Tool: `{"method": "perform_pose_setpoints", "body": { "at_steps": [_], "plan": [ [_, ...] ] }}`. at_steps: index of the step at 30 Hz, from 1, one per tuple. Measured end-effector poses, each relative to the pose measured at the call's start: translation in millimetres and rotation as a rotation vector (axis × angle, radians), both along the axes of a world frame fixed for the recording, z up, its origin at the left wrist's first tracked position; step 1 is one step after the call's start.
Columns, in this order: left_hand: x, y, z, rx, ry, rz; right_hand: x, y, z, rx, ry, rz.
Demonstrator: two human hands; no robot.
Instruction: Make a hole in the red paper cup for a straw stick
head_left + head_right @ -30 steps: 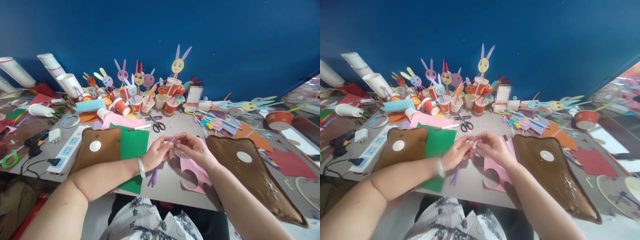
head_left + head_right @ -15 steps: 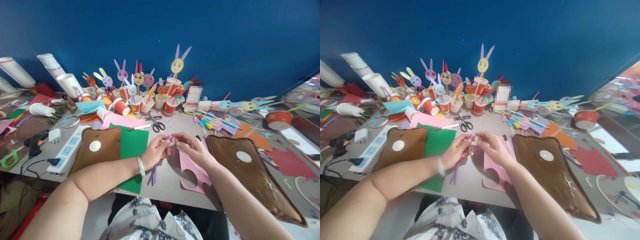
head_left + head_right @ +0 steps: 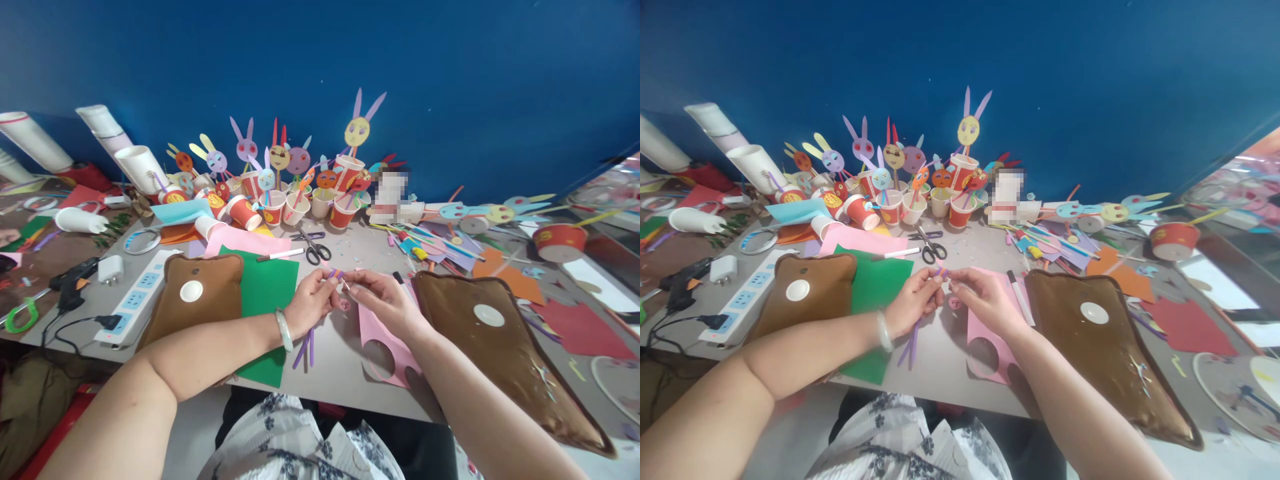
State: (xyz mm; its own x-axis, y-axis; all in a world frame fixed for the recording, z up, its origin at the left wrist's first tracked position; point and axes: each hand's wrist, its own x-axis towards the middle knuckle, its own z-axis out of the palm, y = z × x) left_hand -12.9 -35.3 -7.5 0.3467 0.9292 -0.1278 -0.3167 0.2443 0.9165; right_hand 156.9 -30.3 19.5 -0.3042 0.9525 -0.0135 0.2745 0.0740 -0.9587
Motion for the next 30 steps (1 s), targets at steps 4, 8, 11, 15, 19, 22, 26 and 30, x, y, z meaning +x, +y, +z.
{"method": "perform_pose_setpoints", "body": {
  "at_steps": [4, 8, 11, 15, 19, 22, 26, 30],
  "plan": [
    [0, -1, 1.9, 0.001, 0.018, 0.008, 0, 0, -2.7, -0.072, 0.113, 0.022],
    [1, -3, 1.9, -0.039, 0.01, -0.016, 3, 3, -5.3, -0.151, 0.173, 0.042],
    [2, -5, 0.6, -0.048, 0.008, -0.031, 4, 4, -5.2, -0.208, 0.186, 0.048],
    [2, -6, 0.5, -0.049, 0.009, -0.045, 4, 4, -3.5, -0.266, 0.22, 0.036],
    [2, -5, 1.6, -0.06, 0.014, -0.048, 6, 5, -4.8, -0.293, 0.255, 0.056],
    [2, -3, 1.2, -0.051, 0.018, -0.057, 9, 7, -7.1, -0.303, 0.22, 0.067],
    [2, -3, -0.1, -0.037, 0.023, -0.092, 11, 8, -7.3, -0.307, 0.22, 0.112],
    [2, -7, 1.4, -0.035, -0.005, -0.181, 10, 7, -4.9, -0.319, 0.234, 0.157]
  ]
}}
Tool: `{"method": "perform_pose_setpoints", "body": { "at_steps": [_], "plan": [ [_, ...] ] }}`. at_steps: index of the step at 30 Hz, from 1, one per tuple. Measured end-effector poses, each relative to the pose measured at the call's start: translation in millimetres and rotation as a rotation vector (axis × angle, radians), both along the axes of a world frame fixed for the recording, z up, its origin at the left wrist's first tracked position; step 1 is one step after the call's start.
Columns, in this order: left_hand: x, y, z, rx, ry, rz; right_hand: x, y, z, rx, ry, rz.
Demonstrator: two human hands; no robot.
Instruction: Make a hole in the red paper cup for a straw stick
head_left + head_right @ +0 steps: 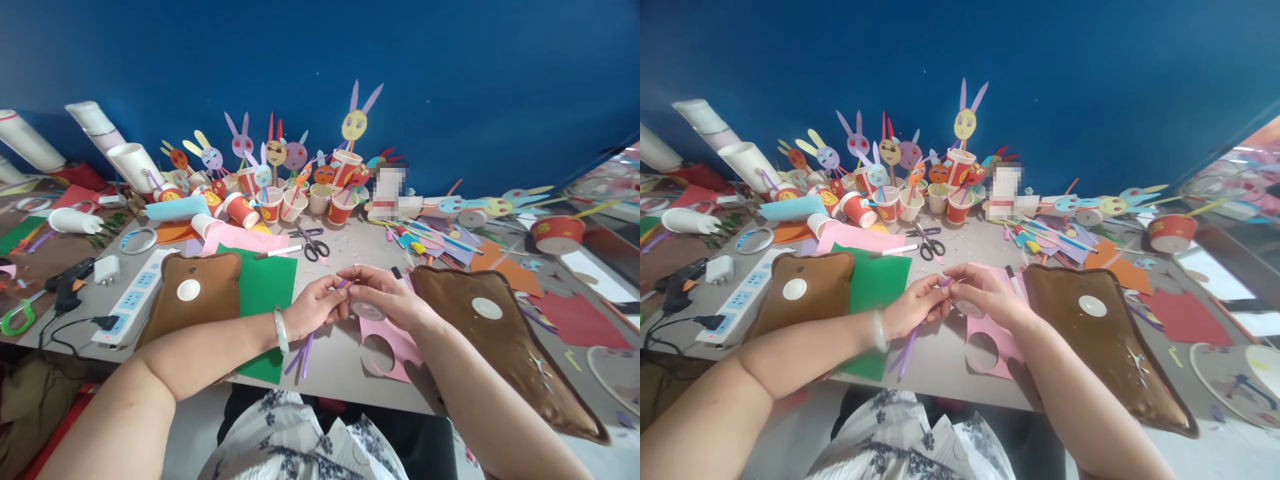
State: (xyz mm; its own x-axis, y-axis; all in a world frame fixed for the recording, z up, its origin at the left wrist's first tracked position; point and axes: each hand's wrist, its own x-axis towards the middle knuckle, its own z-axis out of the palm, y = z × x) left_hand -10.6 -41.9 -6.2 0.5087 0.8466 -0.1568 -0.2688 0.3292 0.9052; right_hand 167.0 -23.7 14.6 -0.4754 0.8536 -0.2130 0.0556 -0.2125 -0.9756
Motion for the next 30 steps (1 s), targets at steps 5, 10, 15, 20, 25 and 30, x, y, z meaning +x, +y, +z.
{"method": "perform_pose_setpoints", "body": {
  "at_steps": [5, 10, 15, 20, 25, 30],
  "plan": [
    [0, -2, 2.2, -0.079, -0.002, -0.058, 4, 2, -1.7, 0.044, 0.013, 0.081],
    [-1, -1, 2.2, -0.12, -0.005, -0.093, 7, 3, -1.5, 0.076, 0.02, 0.1],
    [-1, -1, 4.6, -0.149, -0.018, -0.11, 5, 0, 1.9, 0.099, 0.015, 0.08],
    [-2, -2, 7.9, -0.165, -0.058, -0.129, 2, 0, 4.3, 0.141, 0.051, 0.11],
    [-4, 0, 10.5, -0.163, -0.076, -0.148, 2, -1, 6.3, 0.208, 0.06, 0.125],
    [-4, 0, 11.3, -0.163, -0.059, -0.146, 5, 1, 1.5, 0.382, 0.0, 0.1]
  ]
}}
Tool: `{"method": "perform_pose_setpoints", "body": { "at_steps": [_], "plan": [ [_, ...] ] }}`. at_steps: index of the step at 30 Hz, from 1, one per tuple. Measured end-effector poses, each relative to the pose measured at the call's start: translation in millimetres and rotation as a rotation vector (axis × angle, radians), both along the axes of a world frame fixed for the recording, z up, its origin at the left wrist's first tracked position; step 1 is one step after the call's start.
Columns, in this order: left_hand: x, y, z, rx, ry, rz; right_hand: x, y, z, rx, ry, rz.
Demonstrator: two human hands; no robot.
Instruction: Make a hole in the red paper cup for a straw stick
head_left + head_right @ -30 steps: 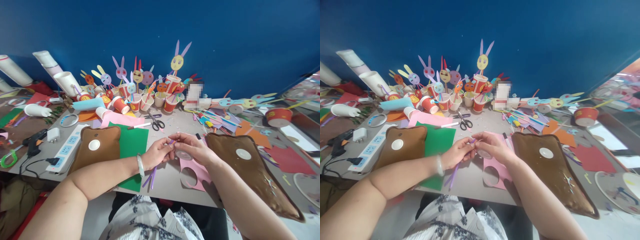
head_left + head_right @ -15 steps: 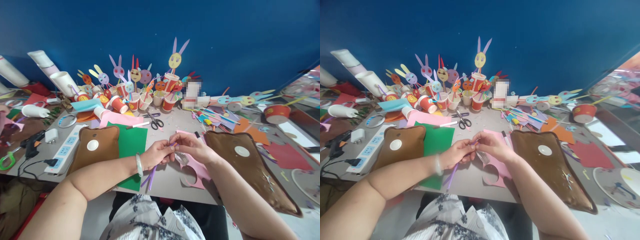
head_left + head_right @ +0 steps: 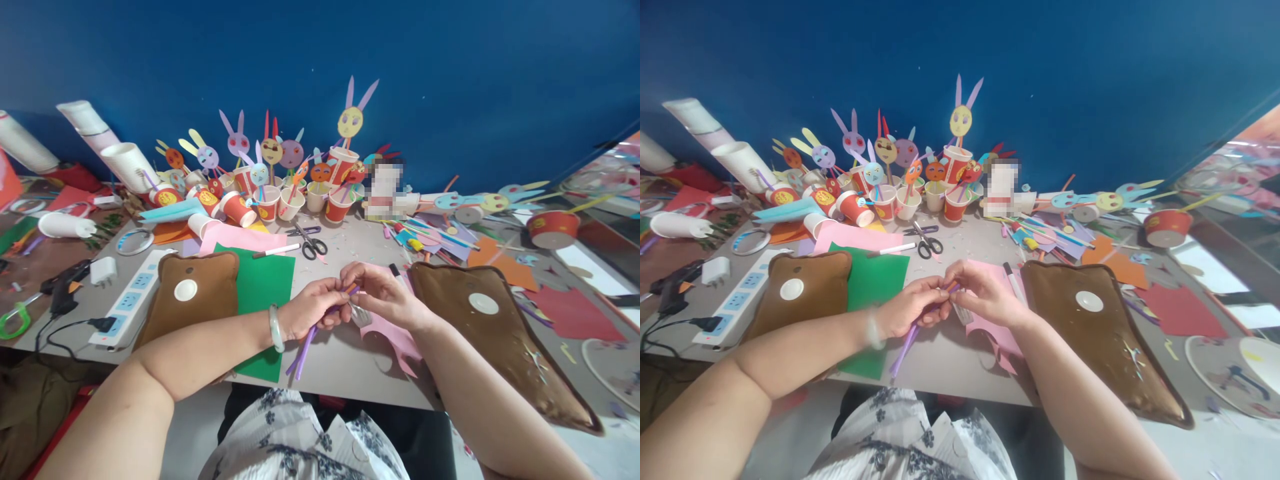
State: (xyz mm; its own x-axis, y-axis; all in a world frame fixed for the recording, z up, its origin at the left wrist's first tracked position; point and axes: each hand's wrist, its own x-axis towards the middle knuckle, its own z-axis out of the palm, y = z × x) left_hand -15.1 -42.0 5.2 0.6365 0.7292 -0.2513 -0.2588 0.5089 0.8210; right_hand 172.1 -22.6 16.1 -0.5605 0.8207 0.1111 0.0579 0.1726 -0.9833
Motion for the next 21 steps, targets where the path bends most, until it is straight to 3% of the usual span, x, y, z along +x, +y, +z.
{"method": "perform_pose_setpoints", "body": {
  "at_steps": [3, 8, 15, 18, 21],
  "plan": [
    [0, -1, -0.9, 0.031, 0.009, 0.012, 2, 1, -2.9, 0.051, -0.005, 0.012],
    [1, -1, -1.3, 0.128, 0.01, 0.067, 0, -2, -1.9, -0.072, 0.022, 0.032],
    [0, 2, 0.4, 0.204, 0.029, 0.196, 0, -1, -7.3, -0.063, -0.059, -0.028],
    [0, 5, -0.8, 0.221, 0.04, 0.268, -1, 1, -11.5, -0.044, -0.147, -0.103],
    [0, 8, -4.0, 0.204, 0.026, 0.326, -3, 1, -12.4, 0.083, -0.269, -0.245]
  ]
}}
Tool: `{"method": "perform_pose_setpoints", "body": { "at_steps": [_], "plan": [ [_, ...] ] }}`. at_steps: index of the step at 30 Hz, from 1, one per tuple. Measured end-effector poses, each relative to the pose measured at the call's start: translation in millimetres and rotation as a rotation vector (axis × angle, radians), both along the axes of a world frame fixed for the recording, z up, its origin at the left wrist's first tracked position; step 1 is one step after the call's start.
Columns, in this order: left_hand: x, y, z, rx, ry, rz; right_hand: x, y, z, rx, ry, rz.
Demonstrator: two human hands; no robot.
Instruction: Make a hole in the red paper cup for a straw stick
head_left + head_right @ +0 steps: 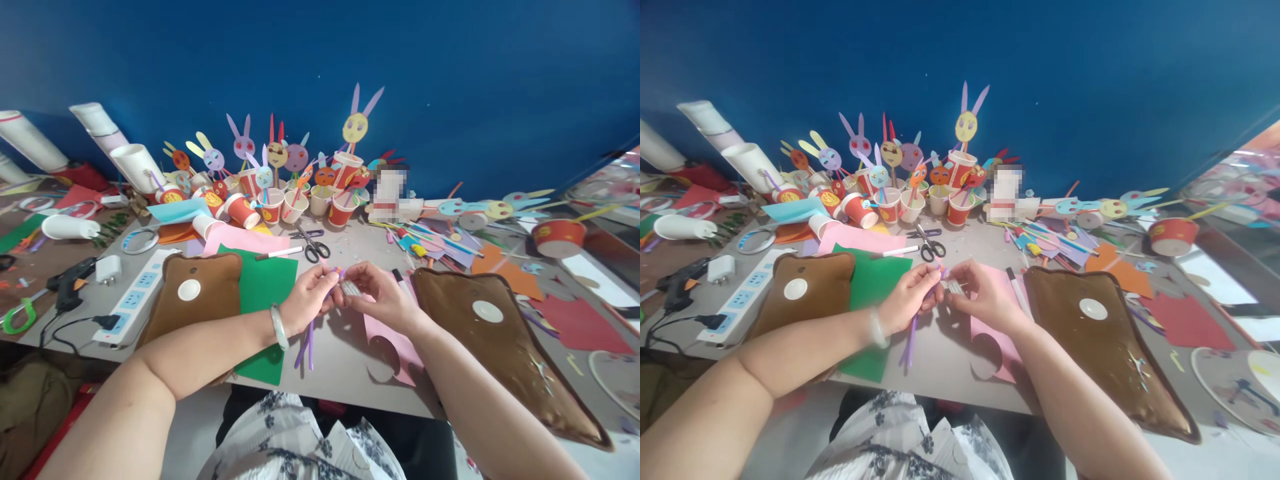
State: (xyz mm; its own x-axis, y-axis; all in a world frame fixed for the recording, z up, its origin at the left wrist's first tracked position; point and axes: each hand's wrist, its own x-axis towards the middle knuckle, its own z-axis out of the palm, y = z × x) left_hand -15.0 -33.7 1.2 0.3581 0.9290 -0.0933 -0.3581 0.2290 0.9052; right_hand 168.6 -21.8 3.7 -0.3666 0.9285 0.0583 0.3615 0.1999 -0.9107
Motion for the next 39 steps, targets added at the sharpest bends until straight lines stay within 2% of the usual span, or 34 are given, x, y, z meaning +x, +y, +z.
{"method": "perform_pose_setpoints", "body": {
  "at_steps": [3, 7, 18, 24, 26, 29, 35, 39],
  "plan": [
    [0, 3, -2.7, -0.013, -0.011, 0.035, -4, -3, 1.7, 0.136, -0.124, -0.114],
    [0, 6, -3.3, -0.019, 0.009, 0.091, -8, -9, 3.7, 0.27, -0.196, -0.18],
    [-1, 14, -8.3, -0.04, 0.091, 0.156, -4, -15, -2.0, 0.792, -0.388, -0.102],
    [0, 17, -9.3, -0.037, 0.133, 0.178, -6, -18, 3.6, 0.903, -0.38, -0.074],
    [0, 16, -9.1, -0.019, 0.153, 0.172, -6, -18, 5.2, 0.895, -0.332, -0.073],
    [0, 15, -8.9, -0.006, 0.209, 0.132, -6, -18, 6.1, 0.794, -0.227, -0.087],
    [0, 14, -12.6, -0.015, 0.318, 0.023, -9, -21, 6.0, 0.454, -0.11, -0.262],
    [2, 13, -17.9, 0.014, 0.34, -0.054, -12, -23, 11.4, 0.204, 0.076, -0.274]
  ]
}}
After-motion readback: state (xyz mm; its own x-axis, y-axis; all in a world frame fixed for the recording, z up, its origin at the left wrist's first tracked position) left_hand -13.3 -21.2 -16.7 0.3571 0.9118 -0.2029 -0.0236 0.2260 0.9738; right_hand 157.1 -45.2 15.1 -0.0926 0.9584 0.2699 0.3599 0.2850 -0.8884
